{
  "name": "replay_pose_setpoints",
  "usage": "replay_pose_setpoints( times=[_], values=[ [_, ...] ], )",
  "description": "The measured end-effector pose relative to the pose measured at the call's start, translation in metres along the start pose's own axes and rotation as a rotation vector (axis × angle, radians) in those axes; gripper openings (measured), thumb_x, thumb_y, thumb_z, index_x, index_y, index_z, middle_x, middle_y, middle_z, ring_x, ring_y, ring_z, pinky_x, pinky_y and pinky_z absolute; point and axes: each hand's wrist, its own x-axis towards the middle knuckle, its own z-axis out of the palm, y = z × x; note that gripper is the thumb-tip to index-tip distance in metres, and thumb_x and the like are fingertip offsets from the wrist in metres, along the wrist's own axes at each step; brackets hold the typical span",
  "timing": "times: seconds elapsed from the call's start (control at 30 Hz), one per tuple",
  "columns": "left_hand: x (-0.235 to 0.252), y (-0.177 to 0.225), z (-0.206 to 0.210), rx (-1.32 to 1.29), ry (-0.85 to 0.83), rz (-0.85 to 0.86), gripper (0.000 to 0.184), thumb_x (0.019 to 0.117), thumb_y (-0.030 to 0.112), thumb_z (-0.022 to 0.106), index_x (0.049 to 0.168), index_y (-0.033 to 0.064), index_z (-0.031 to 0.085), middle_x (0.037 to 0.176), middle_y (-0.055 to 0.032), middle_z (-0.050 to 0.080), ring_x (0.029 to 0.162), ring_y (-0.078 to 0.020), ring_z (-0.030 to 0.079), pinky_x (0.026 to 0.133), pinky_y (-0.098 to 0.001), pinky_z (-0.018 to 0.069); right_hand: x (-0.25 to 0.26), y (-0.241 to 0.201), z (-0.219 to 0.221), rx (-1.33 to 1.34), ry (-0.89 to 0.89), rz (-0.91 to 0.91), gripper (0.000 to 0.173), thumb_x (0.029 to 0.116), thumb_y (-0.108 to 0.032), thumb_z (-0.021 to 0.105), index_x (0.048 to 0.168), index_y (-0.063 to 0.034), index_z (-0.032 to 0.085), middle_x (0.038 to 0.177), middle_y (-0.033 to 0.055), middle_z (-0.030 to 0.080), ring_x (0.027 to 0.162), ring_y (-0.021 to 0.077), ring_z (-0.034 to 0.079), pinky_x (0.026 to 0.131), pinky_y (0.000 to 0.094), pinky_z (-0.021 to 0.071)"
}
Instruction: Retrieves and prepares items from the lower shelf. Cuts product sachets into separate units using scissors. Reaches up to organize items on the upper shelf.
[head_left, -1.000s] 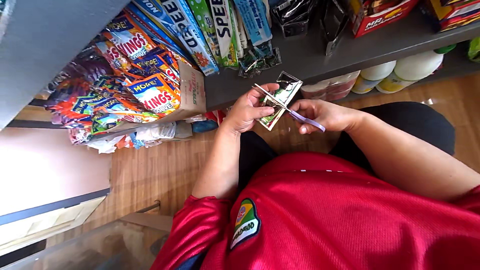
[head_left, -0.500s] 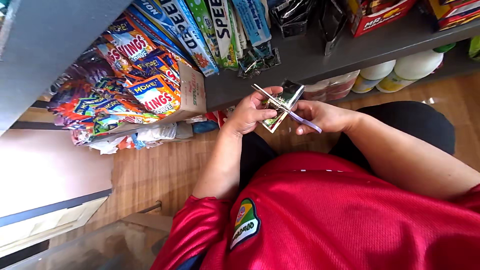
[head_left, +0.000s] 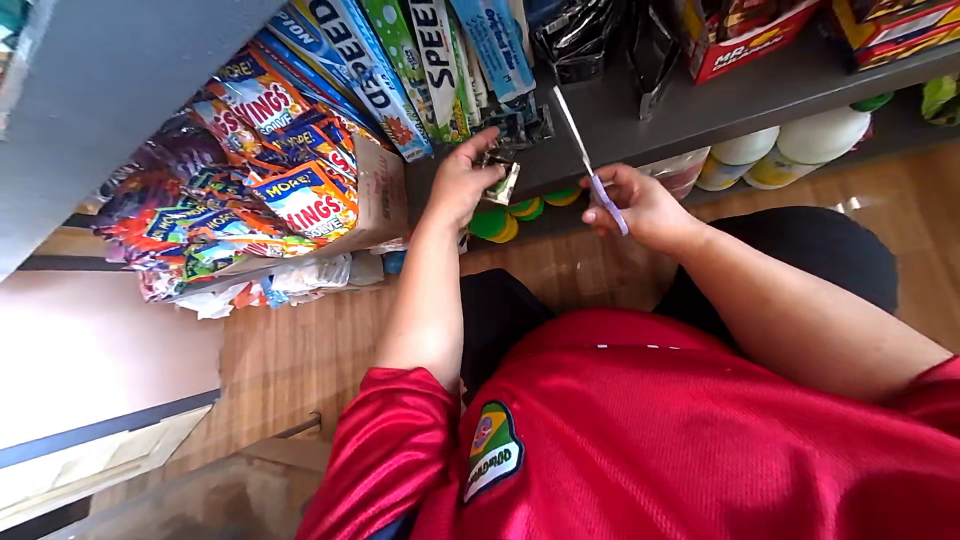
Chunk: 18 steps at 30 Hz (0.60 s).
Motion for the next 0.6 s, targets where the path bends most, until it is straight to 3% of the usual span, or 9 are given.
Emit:
replay_pose_setpoints(
  times=[0.2, 0.37, 0.47, 0.6],
  values=[
    [0.034, -0.004, -0.022, 0.233, 0.078, -0.099, 0.066, 0.0896, 0.000, 0.066, 0.152, 0.0081, 0.045, 0.148, -0.0168, 0.050, 0.133, -0.0272, 0.052, 0.105, -0.0465, 0.0465, 0.005, 0.002, -0.002, 0.037, 0.274, -0.088, 0.052, 0.0889, -0.016, 0.073, 0.133, -0.0009, 0.049, 0.088, -0.0003, 0.066, 0.070, 0.0039, 0.063, 0.066, 0.0226, 0.0567],
    [0.034, 0.007, -0.023, 0.189, 0.210, -0.165, 0.067, 0.0909, -0.001, 0.064, 0.153, 0.0095, 0.042, 0.140, -0.0185, 0.055, 0.122, -0.0260, 0.058, 0.098, -0.0431, 0.0496, 0.006, -0.004, -0.004, 0.127, 0.430, -0.117, 0.053, 0.0895, -0.015, 0.072, 0.133, -0.0011, 0.046, 0.089, -0.0010, 0.066, 0.072, 0.0048, 0.066, 0.069, 0.0242, 0.0595],
    [0.044, 0.012, -0.013, 0.144, 0.323, -0.086, 0.062, 0.0918, -0.001, 0.061, 0.151, 0.0064, 0.044, 0.139, -0.0189, 0.054, 0.119, -0.0241, 0.058, 0.096, -0.0396, 0.0506, 0.007, -0.003, -0.004, 0.066, 0.376, -0.115, 0.053, 0.0901, -0.017, 0.072, 0.134, -0.0010, 0.046, 0.091, -0.0004, 0.066, 0.073, 0.0038, 0.065, 0.069, 0.0238, 0.0585],
    [0.069, 0.014, -0.005, 0.252, 0.390, -0.016, 0.059, 0.0921, 0.000, 0.060, 0.149, 0.0062, 0.048, 0.150, -0.0207, 0.048, 0.134, -0.0291, 0.051, 0.106, -0.0444, 0.0461, 0.005, 0.006, 0.002, -0.121, 0.198, -0.123, 0.056, 0.0885, -0.018, 0.076, 0.135, 0.0009, 0.051, 0.094, 0.0075, 0.069, 0.076, 0.0088, 0.066, 0.071, 0.0285, 0.0579]
  ],
)
